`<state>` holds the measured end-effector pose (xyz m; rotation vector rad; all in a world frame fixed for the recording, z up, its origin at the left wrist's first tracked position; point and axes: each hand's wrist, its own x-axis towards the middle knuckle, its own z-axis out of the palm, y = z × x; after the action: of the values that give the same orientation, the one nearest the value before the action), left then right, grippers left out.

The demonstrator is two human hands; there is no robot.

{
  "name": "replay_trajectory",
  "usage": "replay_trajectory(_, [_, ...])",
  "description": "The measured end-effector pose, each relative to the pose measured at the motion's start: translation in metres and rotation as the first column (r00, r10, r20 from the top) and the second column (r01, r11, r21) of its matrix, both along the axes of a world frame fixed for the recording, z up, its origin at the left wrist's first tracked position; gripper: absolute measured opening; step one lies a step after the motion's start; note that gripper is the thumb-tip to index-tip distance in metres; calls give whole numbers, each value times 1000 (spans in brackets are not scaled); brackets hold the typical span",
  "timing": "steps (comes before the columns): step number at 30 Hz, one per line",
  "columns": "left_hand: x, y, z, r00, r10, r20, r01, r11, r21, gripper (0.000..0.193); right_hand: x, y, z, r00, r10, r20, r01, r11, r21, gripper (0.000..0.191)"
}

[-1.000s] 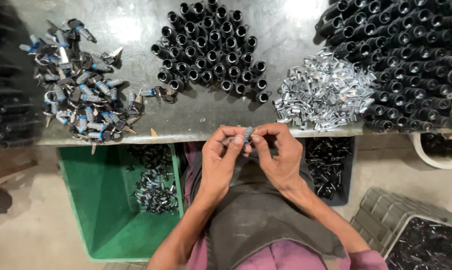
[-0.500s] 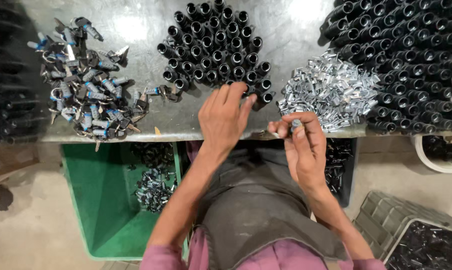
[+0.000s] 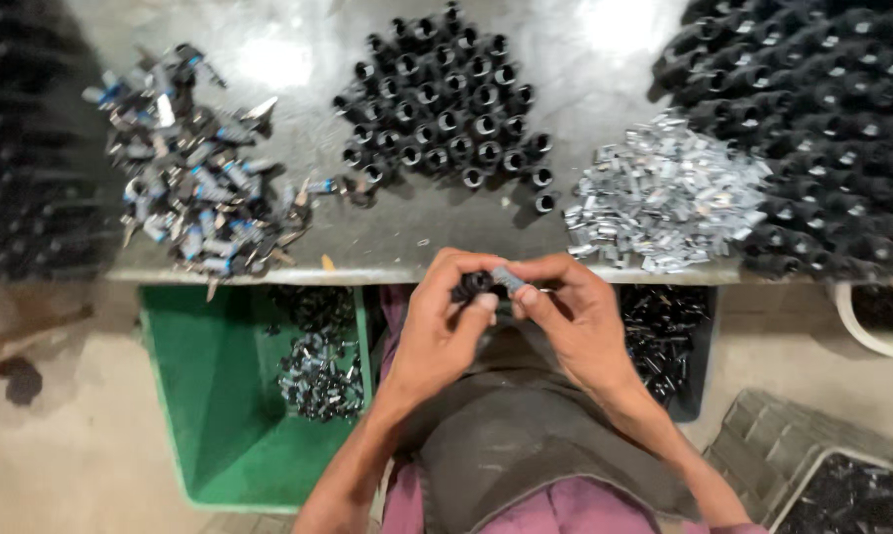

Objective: The person repeatedly picks a black cylindrical part and a small metal clip from piles on a metal table, inserts the clip into the cylinder, and places the assembled unit into a green bin. The process continues with multiple units throughout the clip.

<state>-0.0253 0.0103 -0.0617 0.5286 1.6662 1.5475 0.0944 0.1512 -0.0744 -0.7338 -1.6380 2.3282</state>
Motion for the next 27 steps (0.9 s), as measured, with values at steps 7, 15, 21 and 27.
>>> replay_trajectory(7, [-21,10,5,566,-112,-817,148,988,-33,38,-9,13,32,987,41,154,-121,820,560,22])
replay_trajectory(15, [-28,1,13,642,-244,-727,200,968,-149,52,-24,12,35,958,278,65,-192,460,867,23])
replay_trajectory(21, [25,16,50,543,-130,-829,156,986,-52,68,0,59,20,921,376,106,-378,926,-2,19])
replay_trajectory(27, [30,-11,51,853,-198,-483,280,954,104,67,47,62,-13,934,348,79,-327,923,-205,15])
